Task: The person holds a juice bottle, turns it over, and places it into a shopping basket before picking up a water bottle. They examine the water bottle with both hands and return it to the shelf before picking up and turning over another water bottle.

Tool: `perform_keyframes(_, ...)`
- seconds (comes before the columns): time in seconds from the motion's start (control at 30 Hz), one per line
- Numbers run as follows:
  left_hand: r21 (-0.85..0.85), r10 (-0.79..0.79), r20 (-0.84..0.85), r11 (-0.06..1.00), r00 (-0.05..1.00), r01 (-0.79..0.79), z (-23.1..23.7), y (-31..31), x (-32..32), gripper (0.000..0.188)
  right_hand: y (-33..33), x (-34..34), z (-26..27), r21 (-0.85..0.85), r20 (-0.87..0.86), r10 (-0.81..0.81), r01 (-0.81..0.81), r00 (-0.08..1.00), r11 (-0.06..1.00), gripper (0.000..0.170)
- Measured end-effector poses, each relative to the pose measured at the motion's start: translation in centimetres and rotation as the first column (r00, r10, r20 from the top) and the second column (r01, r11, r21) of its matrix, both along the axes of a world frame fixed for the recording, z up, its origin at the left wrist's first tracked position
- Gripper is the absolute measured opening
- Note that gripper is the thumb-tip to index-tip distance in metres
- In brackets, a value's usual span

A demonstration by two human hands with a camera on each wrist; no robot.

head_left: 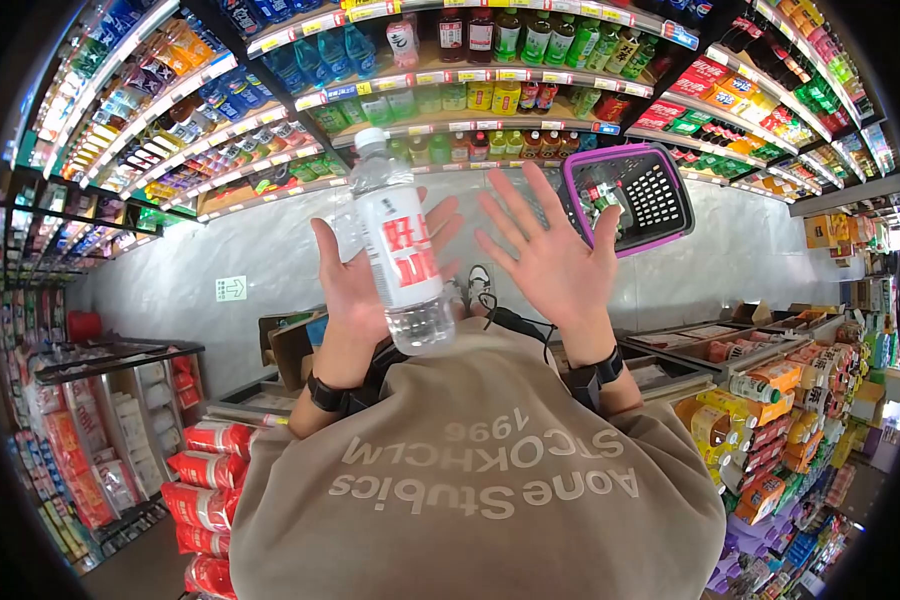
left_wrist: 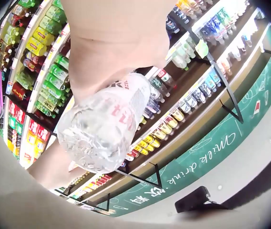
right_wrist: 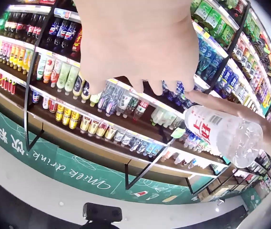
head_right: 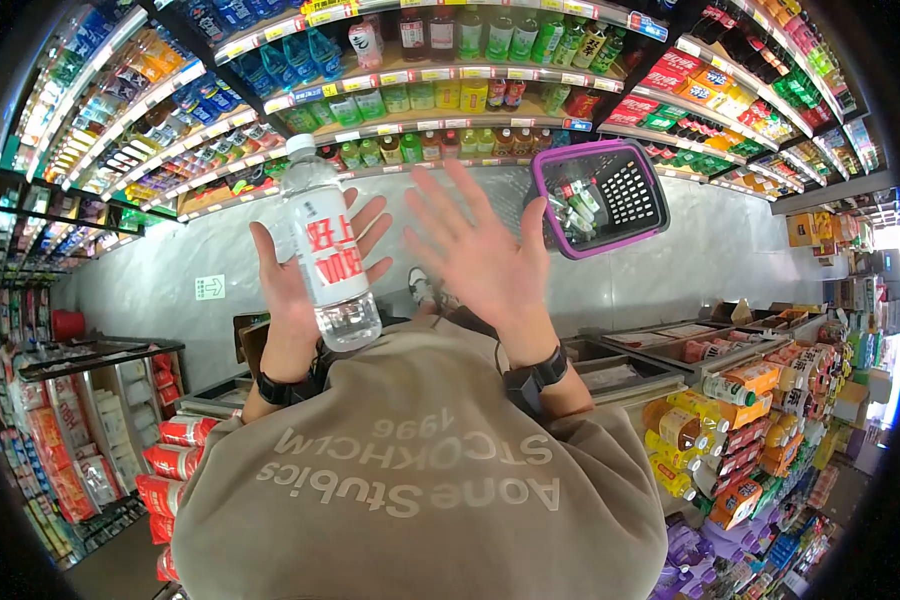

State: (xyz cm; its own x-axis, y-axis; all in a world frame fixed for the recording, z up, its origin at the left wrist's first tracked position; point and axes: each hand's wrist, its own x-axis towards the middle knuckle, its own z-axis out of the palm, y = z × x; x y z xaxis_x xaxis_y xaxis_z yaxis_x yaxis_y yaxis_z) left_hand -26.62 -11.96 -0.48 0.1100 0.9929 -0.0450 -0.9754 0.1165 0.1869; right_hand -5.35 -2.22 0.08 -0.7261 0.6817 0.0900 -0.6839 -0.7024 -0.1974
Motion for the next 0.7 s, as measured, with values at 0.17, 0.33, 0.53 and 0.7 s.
perform_keyframes(0.17, -0.006, -0.078, -0.07, 0.997, 0.995, 0.077, 1.1, 0.0, 1.0, 0.125, 0.3, -1.2, -1.7, -0.018, 0.119, 0.029, -0.027, 0.992, 0.999, 0.093)
perform_keyframes(0.33, -0.015, -0.142, -0.041, 0.99, 0.989, 0.142, 1.4, -0.6, 1.0, 0.125, 0.1, -2.1, -2.3, -0.031, 0.166, 0.162, -0.159, 0.973, 0.987, 0.093)
perform_keyframes(0.53, 0.25, -0.095, -0.142, 0.96, 0.985, 0.129, 3.2, -0.9, 0.1, 0.115, 0.0, -0.9, -3.2, -0.198, -0.003, 0.183, -0.18, 0.983, 0.964, 0.099)
perform_keyframes(0.7, 0.256, 0.05, -0.123, 0.967, 0.991, -0.017, 2.4, -0.4, -0.3, 0.104, -0.7, -0.4, -2.3, -0.163, 0.005, 0.148, -0.145, 0.989, 0.976, 0.096)
